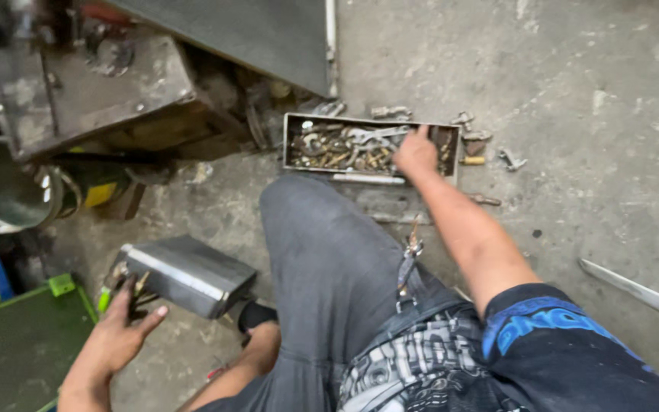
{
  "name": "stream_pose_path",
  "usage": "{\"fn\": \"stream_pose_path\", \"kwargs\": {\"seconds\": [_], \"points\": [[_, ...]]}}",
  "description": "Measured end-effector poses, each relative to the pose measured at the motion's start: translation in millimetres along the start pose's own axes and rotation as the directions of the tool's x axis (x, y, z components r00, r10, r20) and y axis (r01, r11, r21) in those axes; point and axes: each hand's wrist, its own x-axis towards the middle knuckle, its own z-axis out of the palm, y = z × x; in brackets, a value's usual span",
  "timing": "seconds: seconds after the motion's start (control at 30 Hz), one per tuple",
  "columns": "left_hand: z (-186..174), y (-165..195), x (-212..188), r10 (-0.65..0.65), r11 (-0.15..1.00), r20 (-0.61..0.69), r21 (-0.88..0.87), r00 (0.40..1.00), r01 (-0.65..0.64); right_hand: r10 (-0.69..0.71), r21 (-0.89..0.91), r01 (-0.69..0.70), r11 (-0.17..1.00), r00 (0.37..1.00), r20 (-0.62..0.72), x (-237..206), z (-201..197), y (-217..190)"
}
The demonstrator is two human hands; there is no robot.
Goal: The person sits on the floor and uses a green-handled screwdriver to tighten screws on a small metal box. They repeatedly reach into a nearby tray to select additional screws and fasteners, then insert and tighten them into the box.
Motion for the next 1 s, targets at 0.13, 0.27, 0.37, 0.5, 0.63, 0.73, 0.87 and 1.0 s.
{"fn": "stream_pose_path", "kwargs": {"seconds": [0.13, 0.27, 0.37, 0.5, 0.63, 0.73, 0.87, 1.0], "points": [[2.5, -0.7, -0.2, 0.040, 0.999, -0.014, -0.037, 0.999, -0.040, -0.012, -0.076, 0.015, 0.997, 0.999, 0.044, -10.3, -6.7, 1.2], [2.2, 0.5, 2.2, -0.001, 0.986, 0.020, -0.169, 1.000, 0.005, -0.054, -0.095, 0.061, 0.994, 0.996, 0.075, -8.2, -14.1, 14.2], [1.6, 1.2, 3.6, -0.055, 0.985, 0.033, -0.159, 0.998, 0.060, -0.087, -0.138, 0.093, 0.986, 0.995, 0.045, 0.2, -6.0, 12.6], [3.2, -0.1, 4.3, -0.005, 0.996, -0.002, -0.089, 1.000, 0.005, 0.000, -0.297, 0.015, 0.955, 0.999, 0.051, 3.8, 4.3, 2.4], [6.8, -3.3, 5.8, 0.009, 0.999, -0.028, -0.046, 1.000, -0.011, 0.015, -0.324, 0.013, 0.946, 0.996, 0.083, 7.7, 2.2, -0.5], [8.0, -5.4, 3.7, -0.020, 0.999, -0.034, -0.040, 0.999, 0.019, 0.036, -0.267, 0.001, 0.964, 0.990, 0.135, 11.5, 0.3, -1.6], [10.7, -1.5, 1.8, -0.013, 0.993, -0.030, -0.119, 0.999, 0.009, -0.046, -0.415, 0.054, 0.908, 0.999, 0.029, 4.7, 5.5, -3.8], [10.0, 4.9, 0.5, -0.045, 0.999, -0.036, -0.027, 0.998, 0.044, -0.135, -0.439, 0.147, 0.887, 0.989, 0.059, -1.3, 4.3, 0.7]]}}
